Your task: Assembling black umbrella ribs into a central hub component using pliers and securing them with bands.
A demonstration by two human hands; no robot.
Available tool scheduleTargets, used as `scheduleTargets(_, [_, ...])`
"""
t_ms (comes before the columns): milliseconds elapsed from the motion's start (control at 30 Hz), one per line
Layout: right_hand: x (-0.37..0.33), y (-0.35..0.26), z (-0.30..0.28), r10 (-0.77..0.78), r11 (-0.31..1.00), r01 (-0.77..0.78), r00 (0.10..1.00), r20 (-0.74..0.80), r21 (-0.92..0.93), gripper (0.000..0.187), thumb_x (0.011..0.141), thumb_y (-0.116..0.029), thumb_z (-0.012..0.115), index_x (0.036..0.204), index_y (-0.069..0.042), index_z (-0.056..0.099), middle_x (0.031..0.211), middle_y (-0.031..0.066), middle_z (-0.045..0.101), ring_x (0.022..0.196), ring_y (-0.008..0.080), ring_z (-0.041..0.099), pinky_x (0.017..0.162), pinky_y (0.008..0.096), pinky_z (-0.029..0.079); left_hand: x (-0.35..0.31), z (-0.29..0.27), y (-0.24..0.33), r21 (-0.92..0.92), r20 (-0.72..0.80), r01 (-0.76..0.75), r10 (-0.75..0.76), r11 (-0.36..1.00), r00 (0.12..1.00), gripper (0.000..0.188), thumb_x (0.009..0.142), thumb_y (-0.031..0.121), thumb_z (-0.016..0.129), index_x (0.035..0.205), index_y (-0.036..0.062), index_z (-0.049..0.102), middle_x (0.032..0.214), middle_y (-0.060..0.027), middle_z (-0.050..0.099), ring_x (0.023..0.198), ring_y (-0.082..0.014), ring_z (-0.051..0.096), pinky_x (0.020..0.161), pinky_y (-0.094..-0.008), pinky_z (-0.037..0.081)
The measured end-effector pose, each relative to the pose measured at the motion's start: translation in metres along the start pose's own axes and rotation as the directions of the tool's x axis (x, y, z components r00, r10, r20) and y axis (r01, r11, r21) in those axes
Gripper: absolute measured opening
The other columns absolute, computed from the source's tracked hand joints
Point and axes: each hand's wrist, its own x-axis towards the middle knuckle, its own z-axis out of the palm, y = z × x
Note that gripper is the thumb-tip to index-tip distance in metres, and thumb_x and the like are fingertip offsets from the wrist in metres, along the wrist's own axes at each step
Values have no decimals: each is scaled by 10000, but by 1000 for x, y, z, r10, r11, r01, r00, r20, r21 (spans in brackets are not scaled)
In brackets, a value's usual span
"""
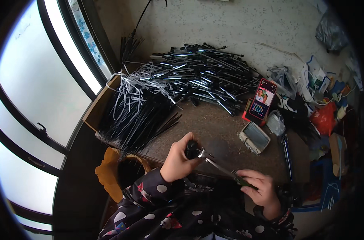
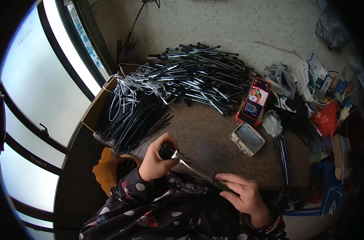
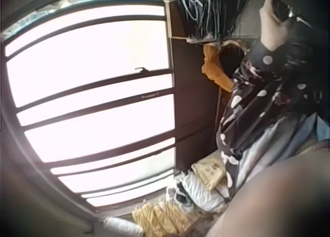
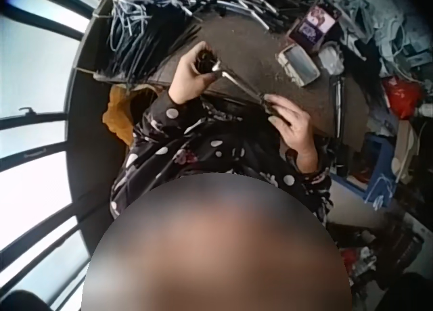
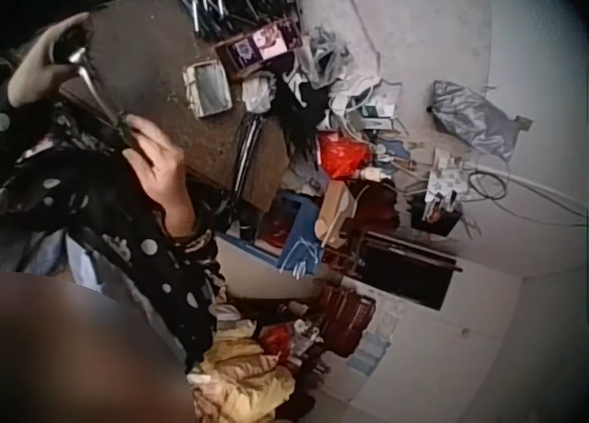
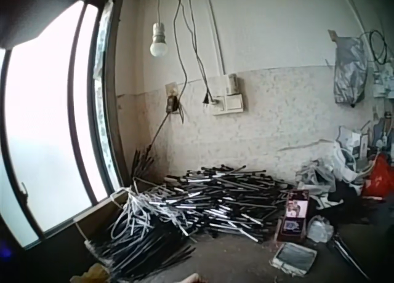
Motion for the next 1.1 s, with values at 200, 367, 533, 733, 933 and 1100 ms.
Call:
scheduleTargets(200, [10,6,1,212,931,-266,951,223,248,294,833,-174,649,1035,12,546,956,167,634,690,242,650,541,285,501,3,3,22,-274,183,32,19,961,983,261,652,-34,640,846,52,489,824,-12,514,777,-94,494,715,-236,398])
scheduleTargets(367, [40,-6,7,-107,850,49,991,-80,-525,312,853,-199,642,1057,5,526,846,105,637,638,174,634,558,270,489,5,-1,9,-54,85,-111,115,992,990,291,643,-34,650,867,54,485,827,-16,526,767,-95,509,700,-228,399])
scheduleTargets(533, [34,-21,-6,-544,456,386,834,92,-802,392,796,-134,698,1111,-16,498,729,49,613,583,153,613,558,273,494,0,-10,9,-263,27,6,1,965,1000,352,649,-104,614,937,50,482,831,-3,524,777,-72,492,714,-218,400])
scheduleTargets(733, [36,20,13,287,788,-543,741,607,290,382,817,-133,667,1125,3,486,803,61,618,682,125,621,574,283,487,14,-2,23,-183,139,38,-12,982,990,396,620,-80,663,938,51,468,792,-1,514,718,-74,506,660,-200,405])
scheduleTargets(933, [51,-2,-12,-780,186,315,624,55,-931,417,821,-166,667,1141,8,463,683,59,600,501,143,574,502,242,463,10,-5,15,-198,20,-5,9,980,1000,381,613,-89,639,931,45,478,784,-6,519,725,-80,517,666,-206,411])
scheduleTargets(1100, [25,-14,0,82,959,-29,981,177,-283,433,816,-189,676,1127,19,458,802,80,620,585,154,604,511,260,479,12,-5,24,-343,151,14,40,939,988,359,627,-88,637,927,44,492,833,-3,523,769,-79,516,701,-208,405])
